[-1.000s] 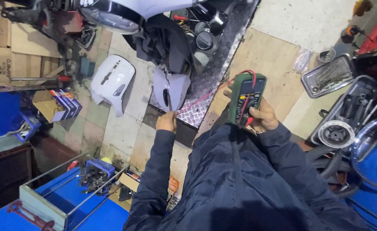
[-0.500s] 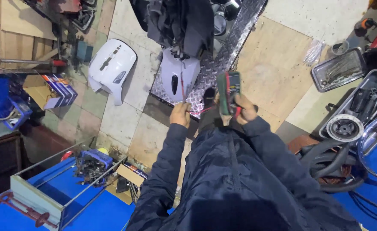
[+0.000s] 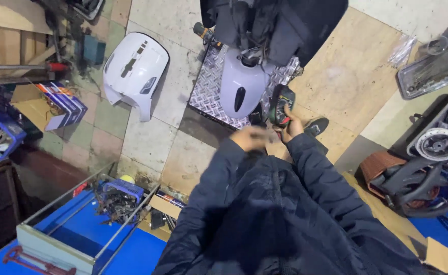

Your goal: The person uses a screwdriver to remove a panel from a white scooter, then uses a multimeter to test the electrical system. They retrieve a new ignition switch from a shelf, unpack it, and install it into the scooter's handlebar area.

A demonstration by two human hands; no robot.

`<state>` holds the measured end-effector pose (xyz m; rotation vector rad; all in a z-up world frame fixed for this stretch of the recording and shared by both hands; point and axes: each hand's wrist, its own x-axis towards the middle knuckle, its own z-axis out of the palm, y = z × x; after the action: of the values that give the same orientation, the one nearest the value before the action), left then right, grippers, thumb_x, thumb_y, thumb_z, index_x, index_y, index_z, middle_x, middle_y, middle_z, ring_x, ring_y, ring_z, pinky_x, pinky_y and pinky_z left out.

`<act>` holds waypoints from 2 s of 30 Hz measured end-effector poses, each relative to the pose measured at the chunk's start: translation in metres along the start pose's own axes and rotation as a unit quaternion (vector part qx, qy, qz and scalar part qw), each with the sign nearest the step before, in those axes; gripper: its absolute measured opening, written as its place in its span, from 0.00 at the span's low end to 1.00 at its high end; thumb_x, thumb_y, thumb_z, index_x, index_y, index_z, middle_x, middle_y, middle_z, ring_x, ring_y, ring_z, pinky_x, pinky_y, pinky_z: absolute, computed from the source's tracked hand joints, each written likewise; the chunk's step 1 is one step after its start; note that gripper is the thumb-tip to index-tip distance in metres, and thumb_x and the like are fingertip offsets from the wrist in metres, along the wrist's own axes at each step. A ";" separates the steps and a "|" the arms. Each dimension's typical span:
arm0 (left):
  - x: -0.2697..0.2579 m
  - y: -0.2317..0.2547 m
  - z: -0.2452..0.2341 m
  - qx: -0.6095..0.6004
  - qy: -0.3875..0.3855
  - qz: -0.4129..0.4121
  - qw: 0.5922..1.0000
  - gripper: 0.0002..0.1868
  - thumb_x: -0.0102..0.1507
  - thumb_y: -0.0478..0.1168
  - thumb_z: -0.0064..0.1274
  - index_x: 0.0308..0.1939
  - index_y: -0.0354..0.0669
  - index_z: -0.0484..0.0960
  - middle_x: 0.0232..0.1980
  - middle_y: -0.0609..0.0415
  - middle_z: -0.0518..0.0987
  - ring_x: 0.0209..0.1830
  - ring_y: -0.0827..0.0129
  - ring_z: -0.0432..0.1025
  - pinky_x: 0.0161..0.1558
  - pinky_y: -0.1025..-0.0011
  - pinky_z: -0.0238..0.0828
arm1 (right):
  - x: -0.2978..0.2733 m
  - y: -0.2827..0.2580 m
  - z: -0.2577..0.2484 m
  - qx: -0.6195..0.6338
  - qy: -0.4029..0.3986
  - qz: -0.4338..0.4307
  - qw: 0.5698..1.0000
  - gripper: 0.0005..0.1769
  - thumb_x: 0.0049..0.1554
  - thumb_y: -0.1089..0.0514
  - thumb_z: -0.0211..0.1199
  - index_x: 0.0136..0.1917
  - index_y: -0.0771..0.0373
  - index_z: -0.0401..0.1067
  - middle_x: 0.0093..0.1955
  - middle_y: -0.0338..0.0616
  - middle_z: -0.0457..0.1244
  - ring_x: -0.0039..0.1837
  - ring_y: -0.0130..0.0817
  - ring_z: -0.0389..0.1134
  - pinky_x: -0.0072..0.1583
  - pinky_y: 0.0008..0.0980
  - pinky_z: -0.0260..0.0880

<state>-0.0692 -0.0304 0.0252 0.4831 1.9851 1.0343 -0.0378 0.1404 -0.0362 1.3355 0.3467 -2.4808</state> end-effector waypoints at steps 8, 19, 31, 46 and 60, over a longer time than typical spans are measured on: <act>0.154 -0.103 -0.012 -0.192 0.137 -0.181 0.955 0.17 0.57 0.57 0.64 0.40 0.53 0.90 0.26 0.53 0.85 0.34 0.62 0.82 0.36 0.66 0.78 | -0.028 0.014 0.032 -0.011 0.055 -0.097 0.994 0.21 0.58 0.41 0.68 0.49 0.60 0.70 0.37 0.44 0.67 0.33 0.32 0.66 0.25 0.18 0.45; 0.170 -0.124 0.013 -0.218 0.239 -0.239 0.915 0.13 0.59 0.45 0.59 0.41 0.40 0.89 0.35 0.41 0.84 0.38 0.53 0.80 0.38 0.55 0.78 | -0.027 0.007 0.015 -0.277 0.128 -0.188 0.934 0.26 0.57 0.43 0.73 0.51 0.67 0.69 0.32 0.54 0.62 0.30 0.45 0.69 0.24 0.33 0.71; 0.120 -0.078 -0.053 0.069 0.224 -0.139 0.962 0.53 0.56 0.60 0.66 0.77 0.44 0.57 0.64 0.31 0.70 0.66 0.39 0.68 0.64 0.52 0.71 | -0.109 -0.021 -0.017 -0.430 0.125 -0.265 0.854 0.30 0.53 0.45 0.78 0.63 0.62 0.75 0.54 0.57 0.67 0.60 0.44 0.66 0.64 0.43 0.67; 0.191 0.190 0.138 0.121 0.137 0.428 0.885 0.20 0.57 0.46 0.65 0.51 0.51 0.81 0.49 0.58 0.80 0.56 0.65 0.71 0.71 0.56 0.53 | -0.271 -0.129 -0.047 -0.133 -0.015 -0.409 0.903 0.19 0.43 0.74 0.74 0.49 0.76 0.75 0.44 0.61 0.69 0.47 0.50 0.75 0.47 0.48 0.76; 0.191 0.468 0.144 0.371 -0.087 0.529 0.758 0.09 0.68 0.54 0.53 0.40 0.58 0.77 0.30 0.62 0.77 0.28 0.64 0.78 0.30 0.67 0.74 | -0.393 -0.356 -0.166 -0.544 0.243 -0.485 0.640 0.33 0.41 0.48 0.81 0.55 0.68 0.77 0.45 0.63 0.70 0.52 0.64 0.71 0.49 0.58 0.71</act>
<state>-0.0814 0.4384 0.2623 2.2342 1.8221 0.6551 0.1618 0.5866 0.2284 1.2328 2.7170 -1.5025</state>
